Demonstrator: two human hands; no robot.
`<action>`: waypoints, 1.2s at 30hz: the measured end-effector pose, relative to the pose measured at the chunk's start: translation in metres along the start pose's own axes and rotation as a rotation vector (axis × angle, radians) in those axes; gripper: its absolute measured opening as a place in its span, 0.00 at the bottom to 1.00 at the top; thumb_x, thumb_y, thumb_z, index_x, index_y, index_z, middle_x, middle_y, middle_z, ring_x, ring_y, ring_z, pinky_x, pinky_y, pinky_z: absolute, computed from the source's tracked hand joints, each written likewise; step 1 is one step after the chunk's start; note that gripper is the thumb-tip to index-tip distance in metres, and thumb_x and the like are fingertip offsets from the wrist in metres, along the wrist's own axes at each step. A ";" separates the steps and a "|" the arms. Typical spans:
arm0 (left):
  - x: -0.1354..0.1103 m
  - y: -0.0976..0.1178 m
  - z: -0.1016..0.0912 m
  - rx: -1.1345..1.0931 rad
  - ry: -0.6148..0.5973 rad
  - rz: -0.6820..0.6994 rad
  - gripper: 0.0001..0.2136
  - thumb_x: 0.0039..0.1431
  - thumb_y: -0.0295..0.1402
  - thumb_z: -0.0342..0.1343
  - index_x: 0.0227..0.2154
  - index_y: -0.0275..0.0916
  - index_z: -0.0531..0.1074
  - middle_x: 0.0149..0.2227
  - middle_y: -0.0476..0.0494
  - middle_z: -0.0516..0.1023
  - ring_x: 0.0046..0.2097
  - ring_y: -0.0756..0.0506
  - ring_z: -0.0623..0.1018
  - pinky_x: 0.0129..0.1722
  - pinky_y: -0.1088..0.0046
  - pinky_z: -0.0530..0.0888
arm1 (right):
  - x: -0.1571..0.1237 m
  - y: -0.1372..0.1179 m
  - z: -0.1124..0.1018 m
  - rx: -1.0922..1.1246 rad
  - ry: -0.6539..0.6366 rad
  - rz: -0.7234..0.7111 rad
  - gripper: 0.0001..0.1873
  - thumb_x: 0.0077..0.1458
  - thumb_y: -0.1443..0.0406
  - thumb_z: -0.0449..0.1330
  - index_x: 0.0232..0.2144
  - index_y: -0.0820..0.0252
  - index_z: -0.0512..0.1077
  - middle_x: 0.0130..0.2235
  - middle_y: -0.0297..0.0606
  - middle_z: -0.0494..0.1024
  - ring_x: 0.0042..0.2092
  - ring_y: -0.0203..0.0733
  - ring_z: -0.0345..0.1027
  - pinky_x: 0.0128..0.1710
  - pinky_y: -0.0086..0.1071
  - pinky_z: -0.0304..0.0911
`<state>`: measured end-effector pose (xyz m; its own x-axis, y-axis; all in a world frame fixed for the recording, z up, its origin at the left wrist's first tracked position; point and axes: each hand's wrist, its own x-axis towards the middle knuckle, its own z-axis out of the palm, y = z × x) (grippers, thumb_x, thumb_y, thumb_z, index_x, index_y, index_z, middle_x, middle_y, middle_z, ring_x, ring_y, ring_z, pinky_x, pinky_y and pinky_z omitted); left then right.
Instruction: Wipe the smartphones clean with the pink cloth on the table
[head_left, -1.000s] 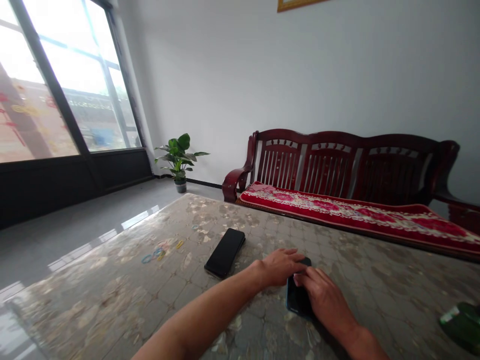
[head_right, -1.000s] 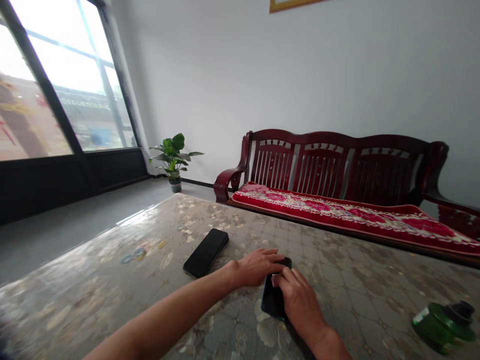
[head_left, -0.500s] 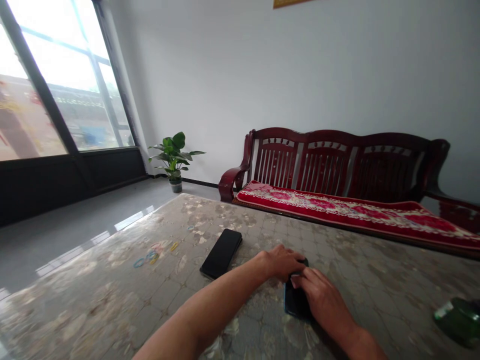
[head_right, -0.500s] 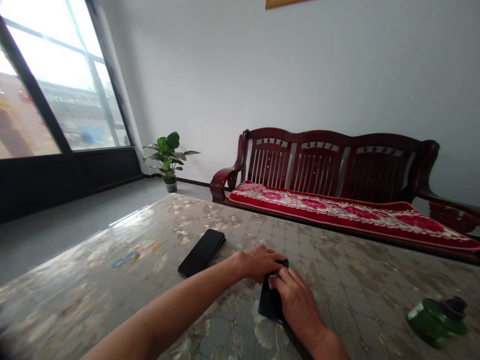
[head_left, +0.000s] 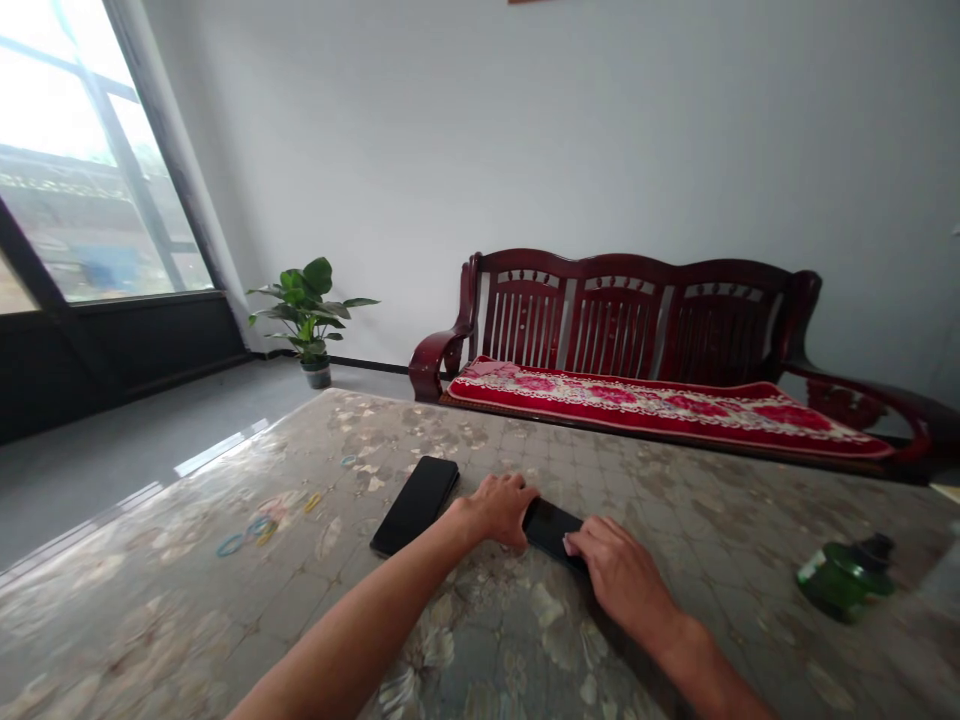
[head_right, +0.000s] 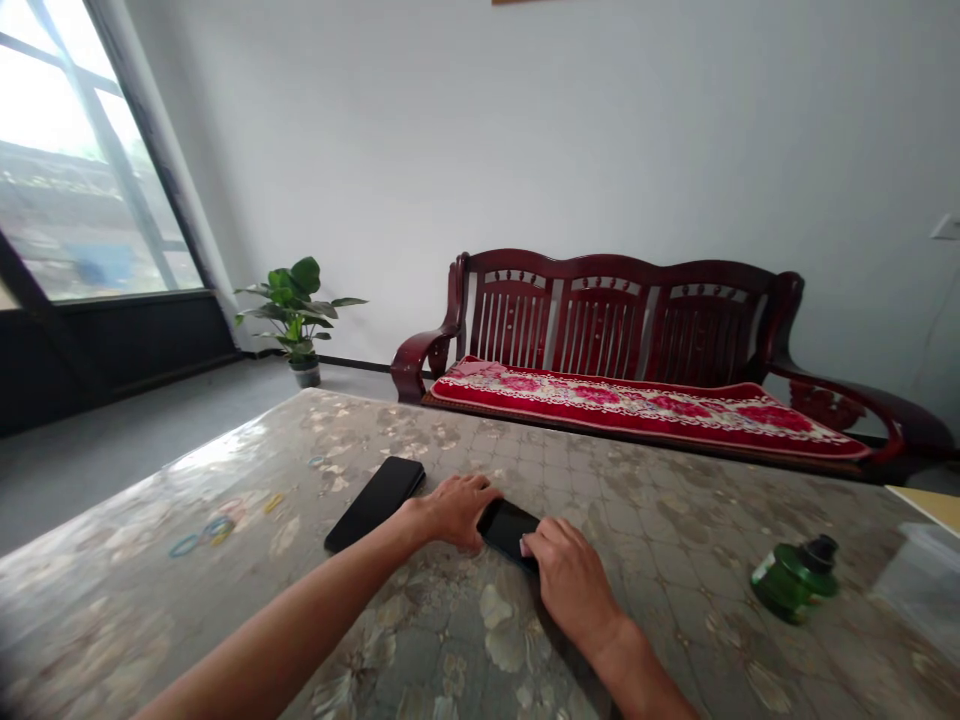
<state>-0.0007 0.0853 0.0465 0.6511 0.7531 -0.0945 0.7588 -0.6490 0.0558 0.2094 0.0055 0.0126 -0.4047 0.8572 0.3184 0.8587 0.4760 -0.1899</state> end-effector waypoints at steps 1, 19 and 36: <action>-0.003 0.000 0.001 -0.015 0.008 -0.018 0.32 0.43 0.43 0.65 0.53 0.40 0.69 0.50 0.36 0.72 0.50 0.33 0.74 0.48 0.57 0.73 | 0.001 0.003 0.001 -0.020 0.016 0.032 0.15 0.63 0.74 0.50 0.35 0.56 0.76 0.35 0.37 0.74 0.41 0.42 0.66 0.41 0.32 0.57; -0.049 0.069 0.027 -0.107 0.156 -0.316 0.26 0.55 0.52 0.61 0.46 0.35 0.72 0.46 0.36 0.73 0.49 0.35 0.72 0.48 0.58 0.72 | 0.014 0.014 0.013 -0.117 0.131 0.152 0.14 0.61 0.73 0.51 0.35 0.56 0.75 0.35 0.38 0.74 0.41 0.42 0.67 0.43 0.31 0.58; -0.073 0.065 0.043 -0.254 0.156 0.009 0.23 0.60 0.40 0.60 0.56 0.40 0.65 0.59 0.39 0.66 0.57 0.36 0.67 0.58 0.61 0.66 | 0.015 0.010 0.012 -0.056 0.096 0.075 0.16 0.60 0.74 0.49 0.37 0.55 0.76 0.36 0.38 0.74 0.41 0.43 0.67 0.42 0.32 0.59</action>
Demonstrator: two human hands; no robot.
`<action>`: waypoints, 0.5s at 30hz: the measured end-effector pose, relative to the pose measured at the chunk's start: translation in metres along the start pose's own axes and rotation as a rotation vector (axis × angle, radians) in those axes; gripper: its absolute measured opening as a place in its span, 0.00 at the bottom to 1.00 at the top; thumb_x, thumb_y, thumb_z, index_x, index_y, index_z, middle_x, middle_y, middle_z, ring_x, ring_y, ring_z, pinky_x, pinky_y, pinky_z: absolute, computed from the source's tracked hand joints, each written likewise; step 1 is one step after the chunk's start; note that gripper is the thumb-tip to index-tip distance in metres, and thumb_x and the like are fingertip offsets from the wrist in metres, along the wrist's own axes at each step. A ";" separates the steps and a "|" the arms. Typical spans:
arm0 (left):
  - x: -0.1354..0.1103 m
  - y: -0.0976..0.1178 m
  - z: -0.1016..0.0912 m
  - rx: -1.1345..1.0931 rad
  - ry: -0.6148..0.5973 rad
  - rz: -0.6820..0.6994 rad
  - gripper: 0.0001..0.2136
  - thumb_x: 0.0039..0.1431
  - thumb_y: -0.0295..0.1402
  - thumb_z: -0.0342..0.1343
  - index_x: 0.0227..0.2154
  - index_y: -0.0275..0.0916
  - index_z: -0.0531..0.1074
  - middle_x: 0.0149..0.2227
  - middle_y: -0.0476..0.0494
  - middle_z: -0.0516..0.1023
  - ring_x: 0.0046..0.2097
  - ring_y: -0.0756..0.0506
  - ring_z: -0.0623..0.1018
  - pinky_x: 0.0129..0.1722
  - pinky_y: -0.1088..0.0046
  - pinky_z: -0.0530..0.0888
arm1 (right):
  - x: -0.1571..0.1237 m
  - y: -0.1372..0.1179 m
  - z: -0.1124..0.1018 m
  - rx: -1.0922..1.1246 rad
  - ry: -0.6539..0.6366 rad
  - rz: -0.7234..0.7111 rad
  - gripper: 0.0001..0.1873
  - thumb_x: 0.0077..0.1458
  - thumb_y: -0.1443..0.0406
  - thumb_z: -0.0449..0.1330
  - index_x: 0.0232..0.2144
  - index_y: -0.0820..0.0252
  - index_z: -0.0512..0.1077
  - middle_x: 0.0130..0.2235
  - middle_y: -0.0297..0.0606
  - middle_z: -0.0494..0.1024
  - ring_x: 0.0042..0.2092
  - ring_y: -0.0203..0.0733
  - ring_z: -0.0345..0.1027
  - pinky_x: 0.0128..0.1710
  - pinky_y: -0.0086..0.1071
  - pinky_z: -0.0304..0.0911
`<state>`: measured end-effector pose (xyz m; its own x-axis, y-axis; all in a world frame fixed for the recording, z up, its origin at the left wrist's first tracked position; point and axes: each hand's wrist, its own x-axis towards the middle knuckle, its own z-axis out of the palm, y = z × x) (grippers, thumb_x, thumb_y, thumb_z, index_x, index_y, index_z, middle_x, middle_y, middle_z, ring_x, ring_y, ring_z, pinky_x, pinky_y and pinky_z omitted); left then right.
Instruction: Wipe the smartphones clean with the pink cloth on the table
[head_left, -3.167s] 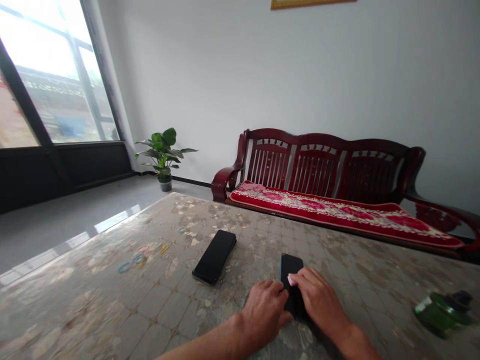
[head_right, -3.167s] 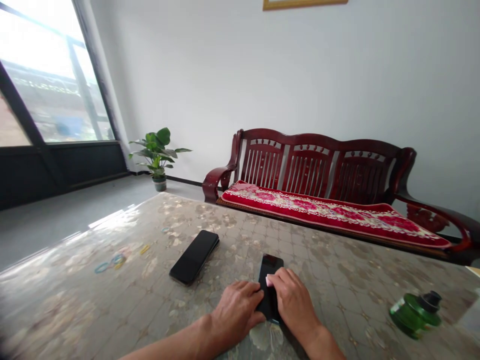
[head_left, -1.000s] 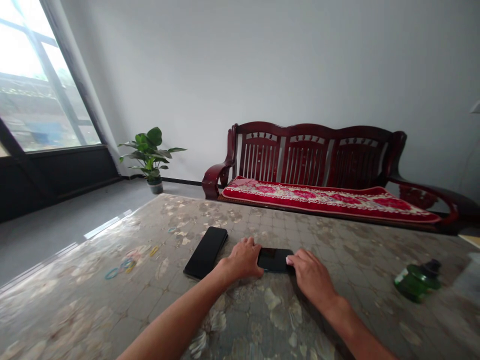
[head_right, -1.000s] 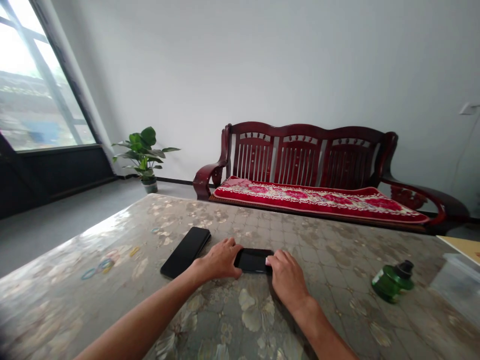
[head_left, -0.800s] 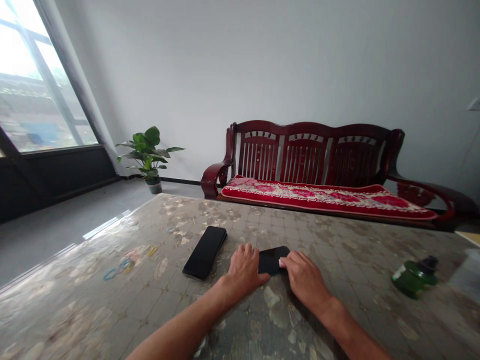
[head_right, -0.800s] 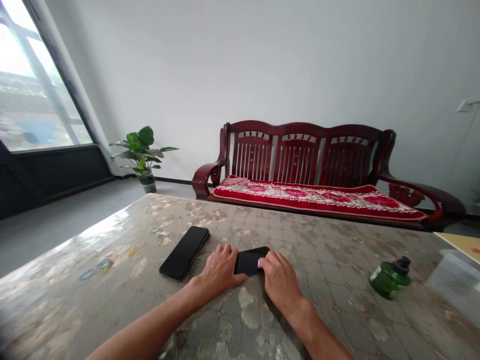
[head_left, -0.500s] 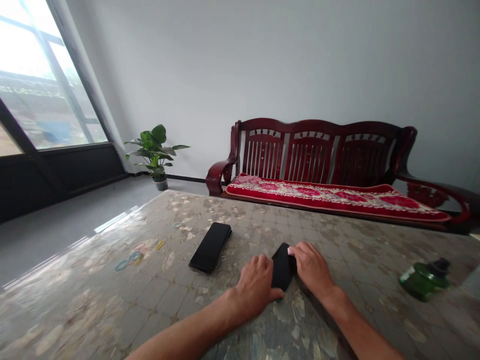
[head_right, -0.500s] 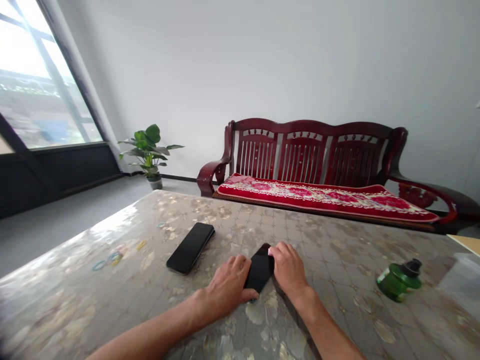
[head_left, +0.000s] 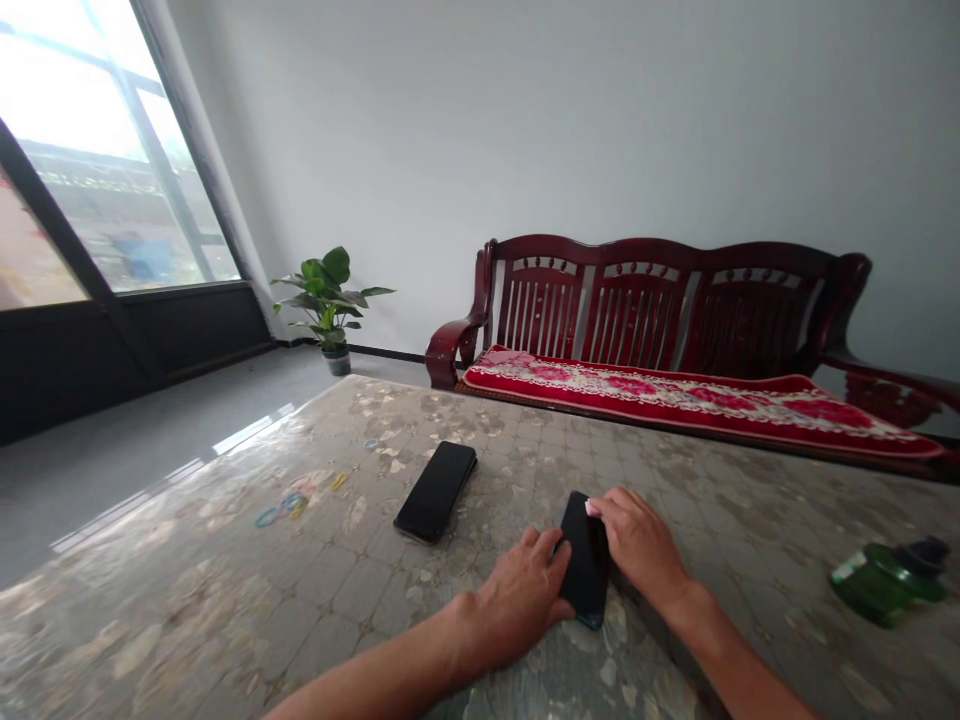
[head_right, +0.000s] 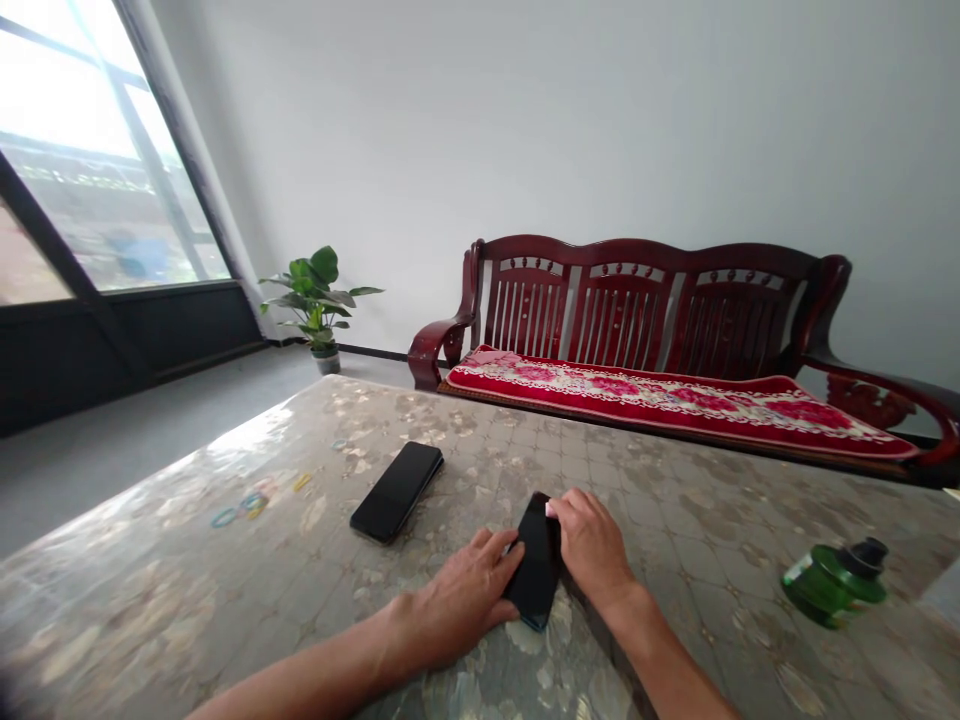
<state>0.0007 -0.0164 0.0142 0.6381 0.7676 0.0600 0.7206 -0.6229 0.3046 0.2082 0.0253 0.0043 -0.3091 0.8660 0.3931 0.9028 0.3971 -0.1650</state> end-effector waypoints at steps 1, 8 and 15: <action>0.000 0.001 0.000 -0.004 0.008 -0.004 0.22 0.60 0.40 0.60 0.55 0.40 0.65 0.59 0.39 0.66 0.57 0.36 0.67 0.58 0.61 0.66 | -0.001 -0.001 0.000 0.007 -0.005 -0.007 0.17 0.60 0.74 0.49 0.37 0.55 0.76 0.36 0.38 0.74 0.41 0.43 0.68 0.42 0.32 0.59; -0.002 -0.003 -0.003 -0.078 0.034 0.018 0.22 0.59 0.42 0.61 0.54 0.42 0.67 0.58 0.42 0.68 0.55 0.38 0.69 0.57 0.64 0.67 | -0.007 -0.008 0.000 0.051 -0.043 -0.081 0.16 0.62 0.73 0.49 0.38 0.55 0.75 0.36 0.37 0.73 0.41 0.43 0.66 0.43 0.33 0.59; -0.003 -0.005 -0.004 -0.075 0.047 0.023 0.21 0.58 0.43 0.62 0.51 0.42 0.69 0.57 0.42 0.69 0.54 0.39 0.70 0.56 0.64 0.67 | -0.005 -0.006 0.006 0.036 -0.003 -0.071 0.17 0.60 0.74 0.48 0.37 0.55 0.75 0.36 0.38 0.74 0.41 0.42 0.66 0.43 0.33 0.59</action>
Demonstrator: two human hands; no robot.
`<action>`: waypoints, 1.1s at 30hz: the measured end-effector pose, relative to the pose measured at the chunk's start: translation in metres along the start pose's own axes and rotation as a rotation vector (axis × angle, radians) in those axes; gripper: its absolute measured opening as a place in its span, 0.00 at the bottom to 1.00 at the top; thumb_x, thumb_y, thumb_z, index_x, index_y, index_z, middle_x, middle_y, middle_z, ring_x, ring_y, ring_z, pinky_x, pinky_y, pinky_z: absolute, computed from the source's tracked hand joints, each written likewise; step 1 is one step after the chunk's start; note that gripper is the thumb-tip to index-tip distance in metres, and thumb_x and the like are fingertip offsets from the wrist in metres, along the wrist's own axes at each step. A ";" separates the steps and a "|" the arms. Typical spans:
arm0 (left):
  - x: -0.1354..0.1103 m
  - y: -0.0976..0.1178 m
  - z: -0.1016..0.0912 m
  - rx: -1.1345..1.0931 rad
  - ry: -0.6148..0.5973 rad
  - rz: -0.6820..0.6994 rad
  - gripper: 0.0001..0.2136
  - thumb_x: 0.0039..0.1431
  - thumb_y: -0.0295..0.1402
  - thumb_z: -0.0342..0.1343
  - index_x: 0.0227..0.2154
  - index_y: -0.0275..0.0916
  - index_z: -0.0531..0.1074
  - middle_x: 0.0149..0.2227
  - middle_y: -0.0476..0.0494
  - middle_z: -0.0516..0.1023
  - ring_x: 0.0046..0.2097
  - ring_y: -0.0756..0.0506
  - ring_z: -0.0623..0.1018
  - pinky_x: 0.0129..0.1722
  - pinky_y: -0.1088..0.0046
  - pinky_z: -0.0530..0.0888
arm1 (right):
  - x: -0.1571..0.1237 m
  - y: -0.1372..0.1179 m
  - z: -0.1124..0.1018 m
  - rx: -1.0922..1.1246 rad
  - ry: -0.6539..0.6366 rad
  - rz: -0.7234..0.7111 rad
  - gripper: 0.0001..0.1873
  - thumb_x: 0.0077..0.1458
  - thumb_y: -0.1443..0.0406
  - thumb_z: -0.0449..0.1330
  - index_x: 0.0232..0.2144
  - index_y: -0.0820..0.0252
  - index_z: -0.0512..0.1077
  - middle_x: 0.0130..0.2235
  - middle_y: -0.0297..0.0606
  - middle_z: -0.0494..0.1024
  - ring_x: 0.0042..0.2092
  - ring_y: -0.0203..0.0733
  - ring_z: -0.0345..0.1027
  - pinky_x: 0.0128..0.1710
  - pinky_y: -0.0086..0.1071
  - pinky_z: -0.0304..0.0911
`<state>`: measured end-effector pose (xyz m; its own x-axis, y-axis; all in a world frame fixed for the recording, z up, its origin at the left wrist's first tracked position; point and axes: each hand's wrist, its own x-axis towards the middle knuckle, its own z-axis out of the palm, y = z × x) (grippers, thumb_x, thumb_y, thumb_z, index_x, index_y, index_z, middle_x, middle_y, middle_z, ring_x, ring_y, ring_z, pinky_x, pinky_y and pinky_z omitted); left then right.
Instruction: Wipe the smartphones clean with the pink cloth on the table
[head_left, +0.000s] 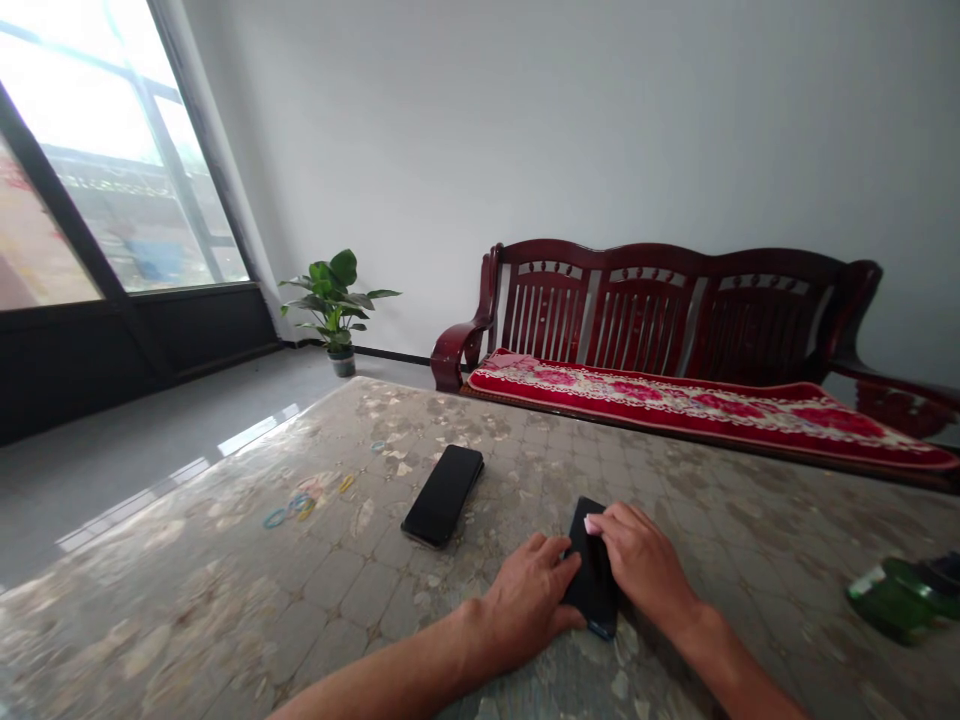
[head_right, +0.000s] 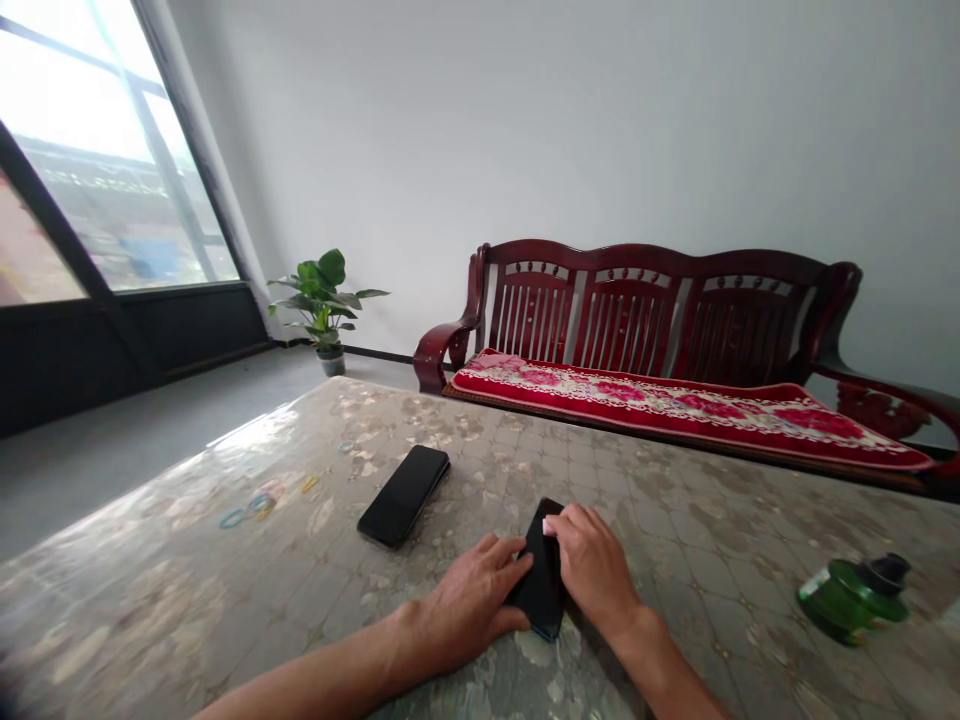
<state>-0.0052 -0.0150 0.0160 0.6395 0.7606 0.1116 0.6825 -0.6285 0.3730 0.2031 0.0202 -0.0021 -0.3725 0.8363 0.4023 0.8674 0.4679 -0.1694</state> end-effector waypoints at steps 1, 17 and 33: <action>0.000 0.000 0.000 -0.009 0.002 0.002 0.20 0.58 0.43 0.63 0.51 0.43 0.69 0.57 0.43 0.70 0.54 0.39 0.70 0.56 0.64 0.67 | -0.001 -0.002 0.000 0.017 -0.016 -0.017 0.17 0.61 0.74 0.48 0.37 0.55 0.75 0.36 0.37 0.74 0.41 0.42 0.67 0.43 0.32 0.60; 0.006 -0.004 0.012 0.037 0.033 0.006 0.23 0.56 0.45 0.64 0.51 0.41 0.70 0.56 0.43 0.71 0.52 0.40 0.71 0.55 0.66 0.68 | 0.011 -0.004 -0.005 -0.002 -0.066 -0.002 0.15 0.61 0.74 0.50 0.36 0.55 0.75 0.36 0.37 0.74 0.42 0.41 0.65 0.43 0.30 0.58; 0.005 0.000 0.014 0.057 0.010 0.008 0.23 0.60 0.40 0.61 0.56 0.43 0.67 0.60 0.43 0.67 0.55 0.38 0.69 0.59 0.62 0.66 | 0.013 -0.004 -0.013 -0.026 -0.106 -0.015 0.16 0.62 0.74 0.50 0.35 0.55 0.75 0.37 0.36 0.73 0.43 0.40 0.65 0.43 0.30 0.57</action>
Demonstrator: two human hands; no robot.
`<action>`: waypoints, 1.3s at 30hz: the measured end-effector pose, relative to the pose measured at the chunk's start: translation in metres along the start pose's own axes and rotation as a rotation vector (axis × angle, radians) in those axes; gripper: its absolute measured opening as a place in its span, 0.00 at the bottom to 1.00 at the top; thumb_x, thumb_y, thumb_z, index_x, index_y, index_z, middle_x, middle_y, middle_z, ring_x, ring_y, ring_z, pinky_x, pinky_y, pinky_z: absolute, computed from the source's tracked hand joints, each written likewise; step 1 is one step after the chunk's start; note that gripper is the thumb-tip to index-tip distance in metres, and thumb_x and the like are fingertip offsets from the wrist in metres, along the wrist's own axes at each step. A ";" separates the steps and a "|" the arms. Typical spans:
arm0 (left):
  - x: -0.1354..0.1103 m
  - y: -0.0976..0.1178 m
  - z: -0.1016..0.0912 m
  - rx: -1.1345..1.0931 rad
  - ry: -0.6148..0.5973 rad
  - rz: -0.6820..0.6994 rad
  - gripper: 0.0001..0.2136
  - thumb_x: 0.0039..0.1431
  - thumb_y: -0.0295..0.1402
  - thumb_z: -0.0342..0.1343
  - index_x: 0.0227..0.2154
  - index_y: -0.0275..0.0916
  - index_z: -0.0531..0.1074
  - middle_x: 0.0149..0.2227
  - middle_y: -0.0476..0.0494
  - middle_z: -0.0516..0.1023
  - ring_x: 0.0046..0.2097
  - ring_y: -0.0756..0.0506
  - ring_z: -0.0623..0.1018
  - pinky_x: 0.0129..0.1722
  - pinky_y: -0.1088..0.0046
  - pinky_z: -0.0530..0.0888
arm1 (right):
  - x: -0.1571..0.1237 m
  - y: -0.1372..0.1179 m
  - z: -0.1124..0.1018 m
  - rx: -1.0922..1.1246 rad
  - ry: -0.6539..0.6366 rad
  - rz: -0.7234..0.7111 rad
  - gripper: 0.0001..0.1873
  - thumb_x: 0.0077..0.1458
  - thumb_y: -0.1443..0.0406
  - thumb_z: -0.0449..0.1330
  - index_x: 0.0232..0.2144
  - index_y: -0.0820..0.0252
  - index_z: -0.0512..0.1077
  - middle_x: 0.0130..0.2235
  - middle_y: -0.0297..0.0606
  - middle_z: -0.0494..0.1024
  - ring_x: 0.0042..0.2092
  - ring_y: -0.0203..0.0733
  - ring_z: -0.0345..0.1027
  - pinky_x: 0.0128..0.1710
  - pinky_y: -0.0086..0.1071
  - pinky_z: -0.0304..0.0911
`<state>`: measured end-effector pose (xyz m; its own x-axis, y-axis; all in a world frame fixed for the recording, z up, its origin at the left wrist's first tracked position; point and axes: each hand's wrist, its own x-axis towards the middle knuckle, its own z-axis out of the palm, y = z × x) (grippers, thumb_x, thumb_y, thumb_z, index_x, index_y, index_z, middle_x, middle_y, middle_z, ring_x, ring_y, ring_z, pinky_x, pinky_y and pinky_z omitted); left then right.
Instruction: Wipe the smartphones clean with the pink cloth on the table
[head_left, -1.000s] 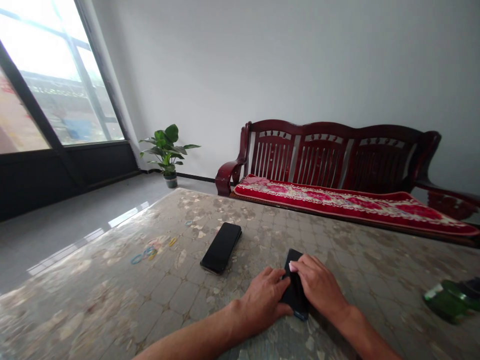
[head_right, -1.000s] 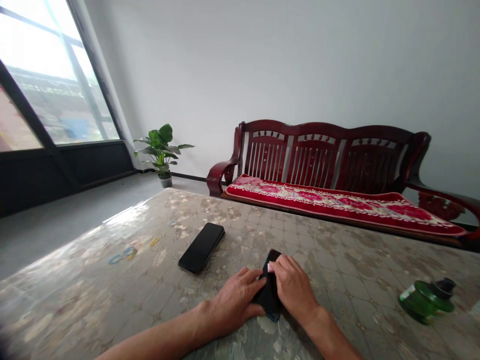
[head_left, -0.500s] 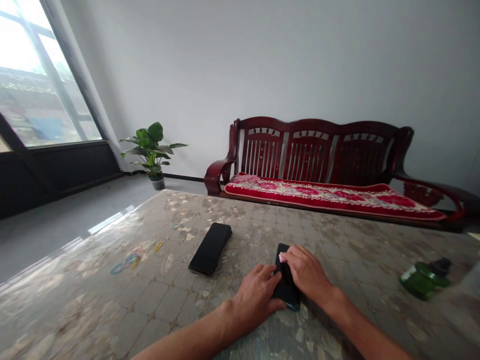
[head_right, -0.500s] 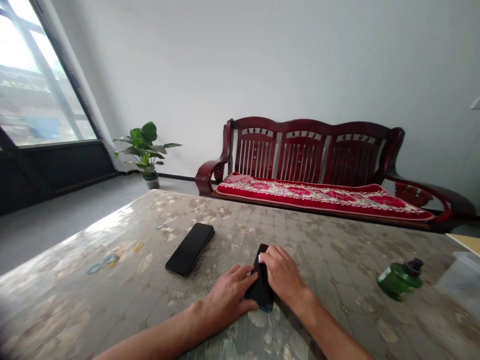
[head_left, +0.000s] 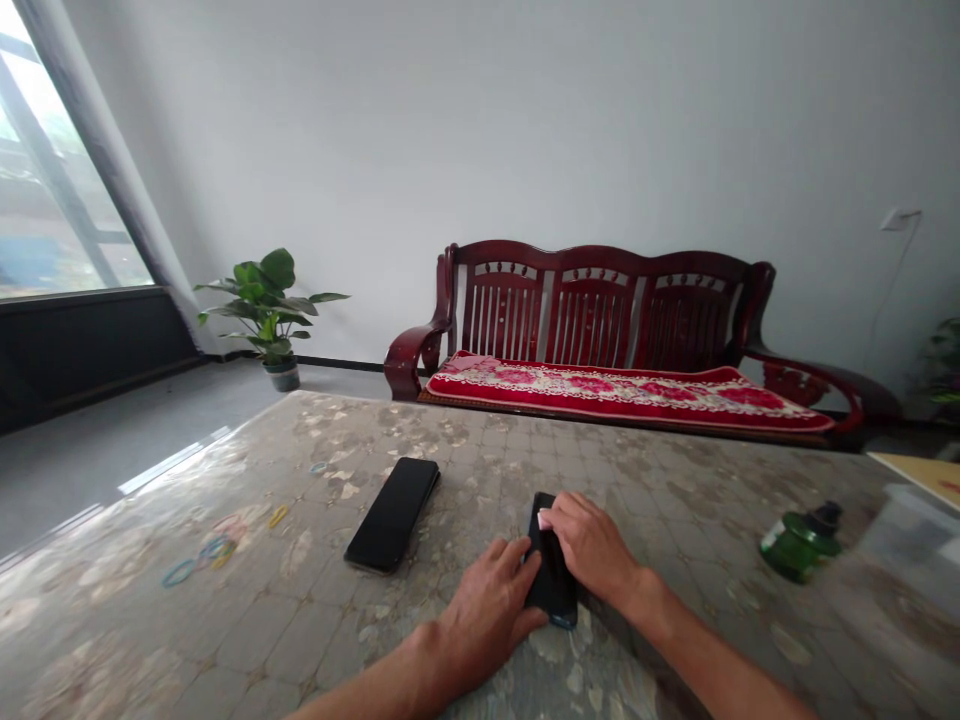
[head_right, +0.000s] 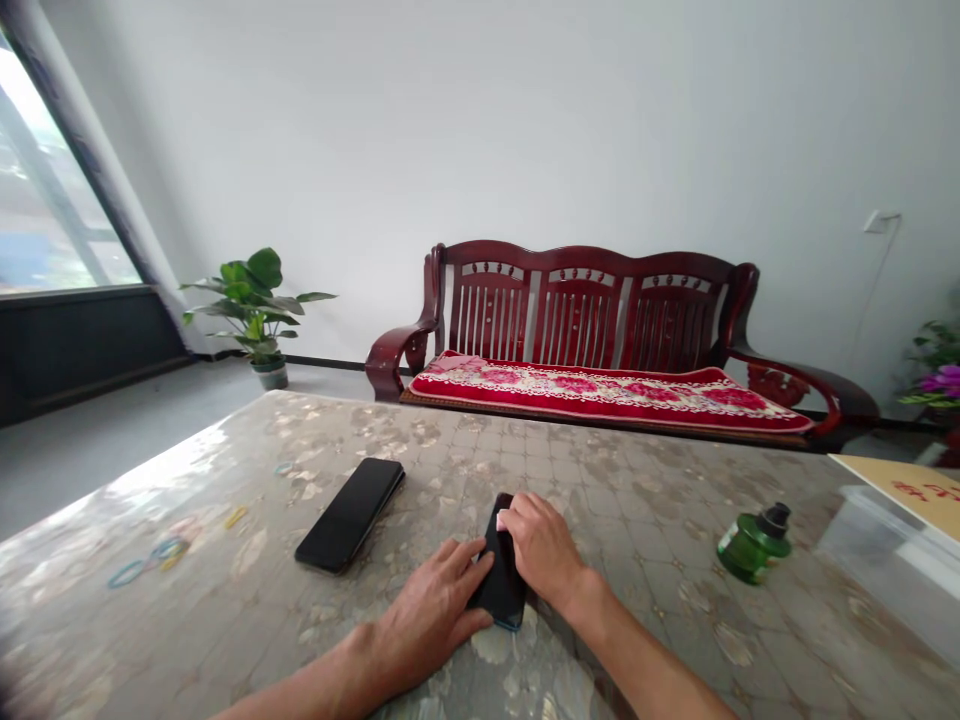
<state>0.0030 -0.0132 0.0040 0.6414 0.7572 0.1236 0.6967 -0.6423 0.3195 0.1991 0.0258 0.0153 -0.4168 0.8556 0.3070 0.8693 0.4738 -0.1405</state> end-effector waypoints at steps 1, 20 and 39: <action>0.000 0.000 0.000 0.000 0.000 0.000 0.23 0.60 0.40 0.61 0.56 0.42 0.67 0.60 0.42 0.67 0.55 0.38 0.69 0.59 0.62 0.66 | 0.001 0.000 0.000 -0.007 -0.001 0.005 0.15 0.62 0.74 0.50 0.35 0.55 0.75 0.37 0.36 0.74 0.43 0.40 0.65 0.43 0.30 0.57; 0.001 -0.006 0.008 -0.029 0.083 -0.004 0.20 0.59 0.39 0.61 0.54 0.40 0.71 0.58 0.41 0.72 0.53 0.38 0.73 0.56 0.61 0.69 | 0.014 0.011 0.002 0.001 -0.014 0.090 0.15 0.62 0.73 0.50 0.36 0.55 0.76 0.38 0.37 0.75 0.43 0.40 0.65 0.44 0.29 0.57; 0.000 -0.001 0.003 -0.010 0.072 -0.024 0.18 0.59 0.38 0.62 0.51 0.41 0.73 0.55 0.42 0.74 0.51 0.38 0.74 0.53 0.63 0.71 | -0.003 0.015 -0.003 -0.023 0.068 0.150 0.15 0.62 0.74 0.50 0.32 0.57 0.75 0.34 0.38 0.74 0.39 0.41 0.67 0.41 0.31 0.59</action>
<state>0.0030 -0.0128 0.0007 0.5998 0.7789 0.1834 0.7076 -0.6233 0.3328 0.2137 0.0297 0.0148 -0.2639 0.8998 0.3475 0.9264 0.3368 -0.1683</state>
